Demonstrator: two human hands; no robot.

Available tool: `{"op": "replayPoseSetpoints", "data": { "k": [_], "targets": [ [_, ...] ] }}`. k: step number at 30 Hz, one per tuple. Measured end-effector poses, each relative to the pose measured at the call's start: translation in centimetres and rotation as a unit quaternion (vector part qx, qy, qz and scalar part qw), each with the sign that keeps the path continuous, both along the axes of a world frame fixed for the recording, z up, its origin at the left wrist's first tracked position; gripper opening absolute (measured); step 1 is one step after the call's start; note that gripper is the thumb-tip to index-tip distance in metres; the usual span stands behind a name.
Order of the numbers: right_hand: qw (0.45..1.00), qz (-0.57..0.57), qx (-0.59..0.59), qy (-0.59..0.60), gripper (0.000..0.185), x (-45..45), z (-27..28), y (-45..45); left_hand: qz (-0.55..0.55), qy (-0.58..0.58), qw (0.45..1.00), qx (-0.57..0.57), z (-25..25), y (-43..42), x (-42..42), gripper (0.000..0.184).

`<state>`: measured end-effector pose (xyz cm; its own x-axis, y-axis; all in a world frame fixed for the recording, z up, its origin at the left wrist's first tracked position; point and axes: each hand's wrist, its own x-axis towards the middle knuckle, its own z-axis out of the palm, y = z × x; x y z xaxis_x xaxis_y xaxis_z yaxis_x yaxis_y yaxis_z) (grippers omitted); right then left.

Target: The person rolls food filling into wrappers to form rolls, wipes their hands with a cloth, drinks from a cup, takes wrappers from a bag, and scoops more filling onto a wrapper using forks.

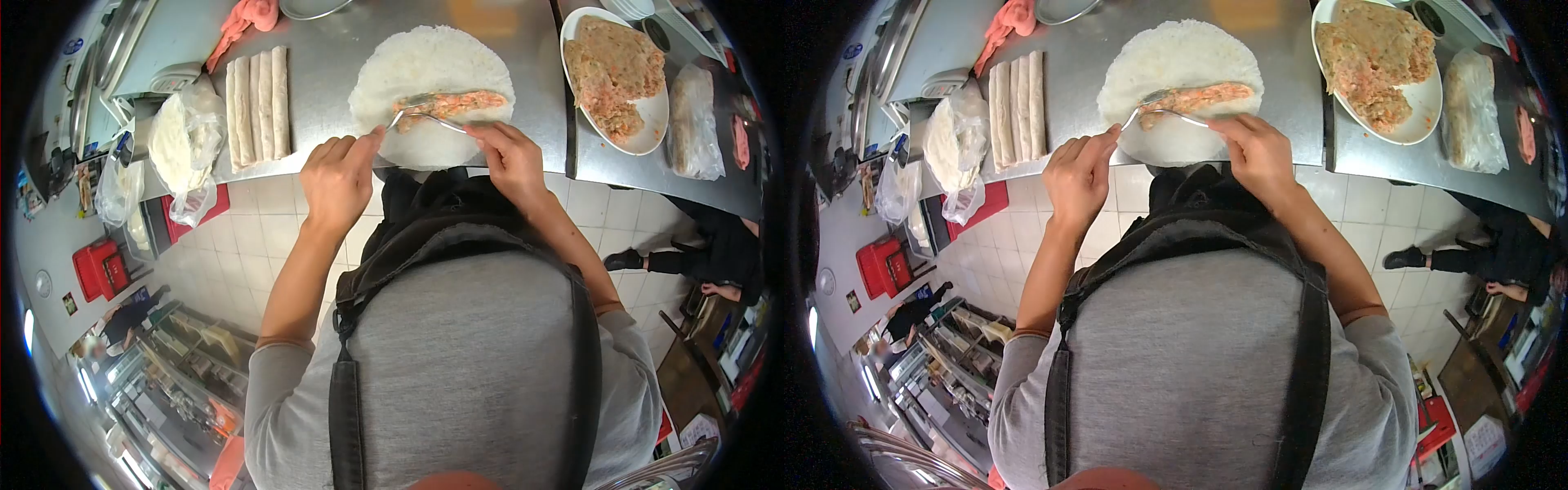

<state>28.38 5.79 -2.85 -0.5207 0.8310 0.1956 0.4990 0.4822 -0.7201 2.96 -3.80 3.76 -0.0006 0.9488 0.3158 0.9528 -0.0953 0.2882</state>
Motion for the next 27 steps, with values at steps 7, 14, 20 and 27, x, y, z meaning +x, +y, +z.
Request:
{"op": "replayPoseSetpoints", "data": {
  "k": [7, 14, 20, 27],
  "targets": [
    [0.998, 0.014, -0.037, 0.048, 0.030, 2.8, 0.3, 0.6, -0.003, 0.038, 0.999, -0.038, -0.9, -1.5, -1.9, 0.022],
    [0.993, -0.005, -0.113, 0.026, 0.027, 4.5, 1.4, 0.6, -0.010, -0.004, 1.000, -0.014, -0.2, 0.3, -0.5, 0.024],
    [0.994, -0.021, -0.100, 0.038, 0.026, 5.4, 0.9, 0.9, 0.005, 0.014, 0.997, -0.070, 0.2, -1.2, -2.7, 0.023],
    [0.993, 0.014, -0.119, 0.010, 0.026, 3.9, 1.4, 1.3, -0.018, -0.050, 0.999, 0.001, -1.9, 1.6, -1.4, 0.024]
  ]
}}
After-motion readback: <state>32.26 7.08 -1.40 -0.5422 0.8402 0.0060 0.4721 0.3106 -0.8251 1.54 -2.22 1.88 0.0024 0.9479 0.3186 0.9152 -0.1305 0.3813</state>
